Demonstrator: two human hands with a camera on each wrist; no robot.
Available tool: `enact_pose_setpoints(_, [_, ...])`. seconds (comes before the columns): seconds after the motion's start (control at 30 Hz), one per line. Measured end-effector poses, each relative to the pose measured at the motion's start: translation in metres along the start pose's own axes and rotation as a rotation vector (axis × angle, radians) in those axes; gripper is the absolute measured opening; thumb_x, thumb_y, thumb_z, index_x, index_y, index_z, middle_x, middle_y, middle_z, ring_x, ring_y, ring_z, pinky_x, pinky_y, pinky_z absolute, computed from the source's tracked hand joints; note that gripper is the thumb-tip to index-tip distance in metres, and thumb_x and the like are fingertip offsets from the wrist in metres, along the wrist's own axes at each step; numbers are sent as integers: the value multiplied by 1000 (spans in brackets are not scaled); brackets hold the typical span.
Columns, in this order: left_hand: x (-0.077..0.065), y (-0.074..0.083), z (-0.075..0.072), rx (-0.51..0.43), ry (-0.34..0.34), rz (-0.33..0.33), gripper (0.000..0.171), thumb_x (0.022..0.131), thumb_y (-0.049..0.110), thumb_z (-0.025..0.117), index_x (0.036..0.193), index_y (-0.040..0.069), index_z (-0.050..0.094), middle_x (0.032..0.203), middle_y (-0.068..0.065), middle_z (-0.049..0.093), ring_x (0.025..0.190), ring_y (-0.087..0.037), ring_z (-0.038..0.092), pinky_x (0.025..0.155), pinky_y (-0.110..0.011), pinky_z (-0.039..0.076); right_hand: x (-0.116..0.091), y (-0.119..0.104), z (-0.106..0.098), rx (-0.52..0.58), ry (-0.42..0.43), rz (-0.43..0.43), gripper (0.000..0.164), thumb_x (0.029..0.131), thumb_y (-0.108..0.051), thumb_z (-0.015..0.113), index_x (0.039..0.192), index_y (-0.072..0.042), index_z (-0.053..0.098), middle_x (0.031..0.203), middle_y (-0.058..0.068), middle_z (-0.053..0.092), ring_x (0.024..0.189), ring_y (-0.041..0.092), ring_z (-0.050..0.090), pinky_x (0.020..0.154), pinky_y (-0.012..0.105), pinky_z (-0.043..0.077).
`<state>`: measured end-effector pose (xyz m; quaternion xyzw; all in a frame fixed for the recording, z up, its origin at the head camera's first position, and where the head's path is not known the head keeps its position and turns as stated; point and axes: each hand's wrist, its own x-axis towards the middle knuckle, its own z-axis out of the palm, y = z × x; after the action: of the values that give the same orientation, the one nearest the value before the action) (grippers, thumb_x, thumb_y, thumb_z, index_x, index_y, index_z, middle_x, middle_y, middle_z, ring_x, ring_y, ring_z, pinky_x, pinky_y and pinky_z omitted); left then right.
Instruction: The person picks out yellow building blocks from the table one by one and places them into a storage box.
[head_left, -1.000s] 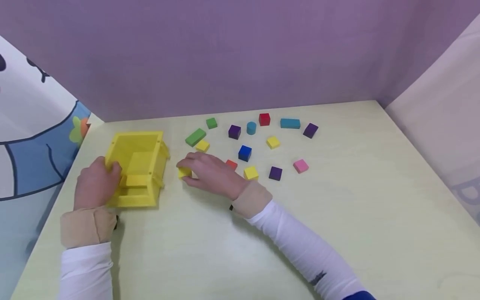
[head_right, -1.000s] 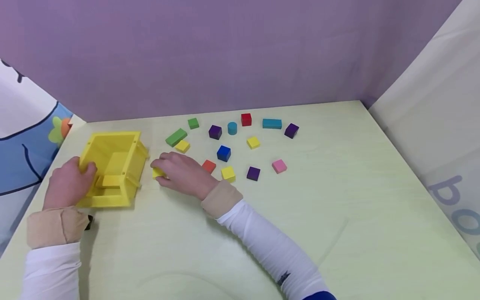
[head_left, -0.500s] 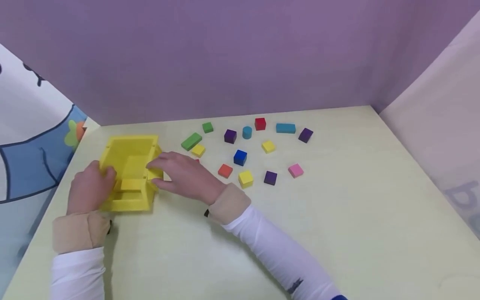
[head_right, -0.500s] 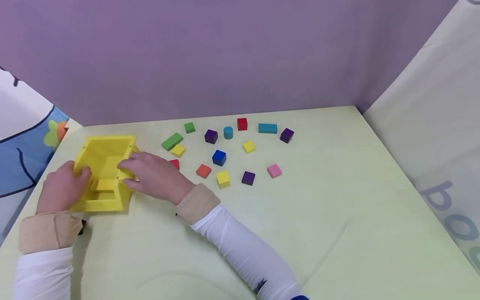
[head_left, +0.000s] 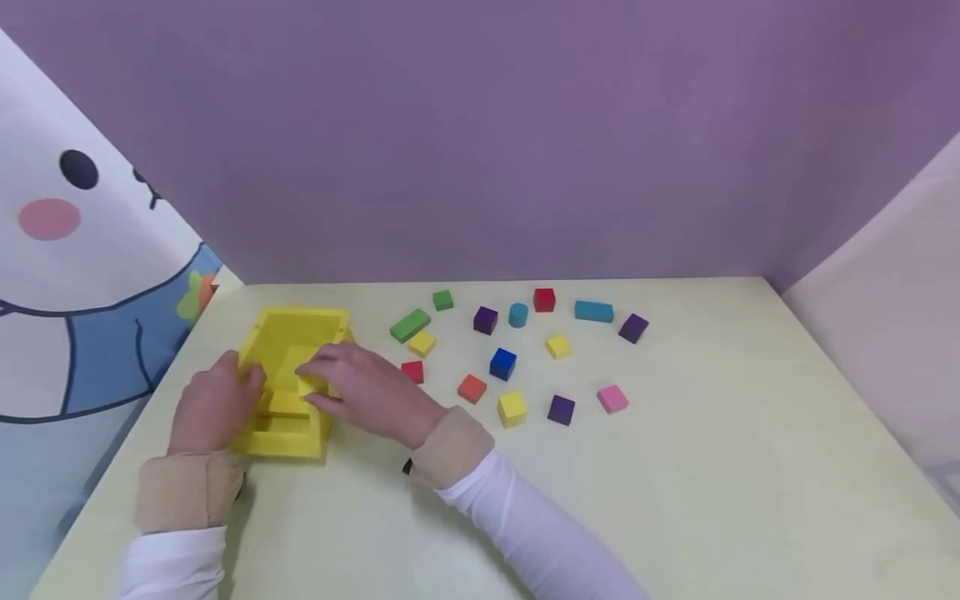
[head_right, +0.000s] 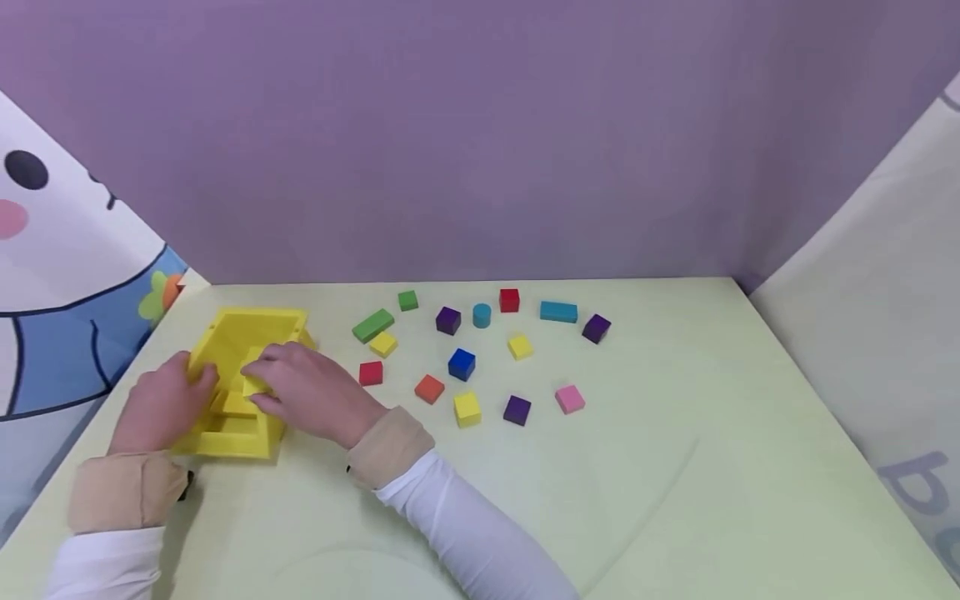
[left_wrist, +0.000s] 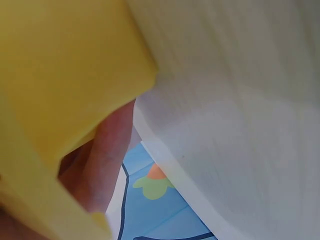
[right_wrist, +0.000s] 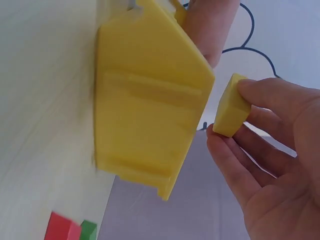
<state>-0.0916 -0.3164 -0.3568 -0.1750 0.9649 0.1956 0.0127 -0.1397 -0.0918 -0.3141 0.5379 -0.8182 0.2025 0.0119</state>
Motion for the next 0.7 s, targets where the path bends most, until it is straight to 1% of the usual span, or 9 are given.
enact_pose_setpoints(0.17, [-2, 0, 1, 3, 26, 16, 43, 96, 32, 29, 106, -7, 41, 68, -13, 48, 55, -22, 46, 53, -32, 39, 11, -5, 8, -39, -13, -27, 37, 90, -30, 54, 123, -14, 57, 116, -5, 56, 108, 6, 48, 92, 10, 29])
enact_pose_setpoints(0.27, [-3, 3, 2, 6, 28, 31, 43, 97, 31, 30, 108, -8, 41, 68, -13, 49, 55, -22, 46, 54, -32, 39, 17, -8, 11, -56, -48, -10, 36, 89, -30, 55, 122, -16, 58, 113, -7, 56, 105, 4, 48, 90, 10, 31])
enact_pose_setpoints(0.37, [-3, 4, 2, 10, 12, 25, 45, 97, 31, 30, 113, -9, 41, 72, -14, 51, 57, -22, 47, 56, -32, 40, 22, -11, 13, -83, -70, 5, 35, 89, -32, 56, 120, -18, 59, 110, -9, 56, 101, 3, 48, 86, 10, 33])
enact_pose_setpoints(0.5, [-3, 2, 0, 8, 6, 13, 46, 97, 33, 29, 114, -9, 40, 74, -15, 52, 59, -22, 48, 56, -32, 41, 31, -16, 17, -98, -89, 17, 27, 87, -32, 58, 111, -21, 62, 97, -12, 54, 89, 2, 46, 78, 11, 36])
enact_pose_setpoints(0.6, [-2, 3, 0, 11, -3, 9, 46, 98, 35, 28, 110, -7, 41, 72, -13, 51, 58, -22, 48, 56, -32, 40, 36, -18, 20, -99, -113, 52, 18, 86, -32, 59, 101, -22, 62, 87, -13, 50, 81, 2, 44, 72, 12, 36])
enact_pose_setpoints(0.7, [-2, 2, 1, 13, -14, -2, 45, 98, 36, 27, 108, -5, 41, 71, -11, 50, 59, -21, 48, 57, -31, 40, 39, -20, 23, -116, -136, 84, 13, 86, -33, 60, 94, -23, 61, 80, -14, 47, 76, 3, 43, 68, 13, 35])
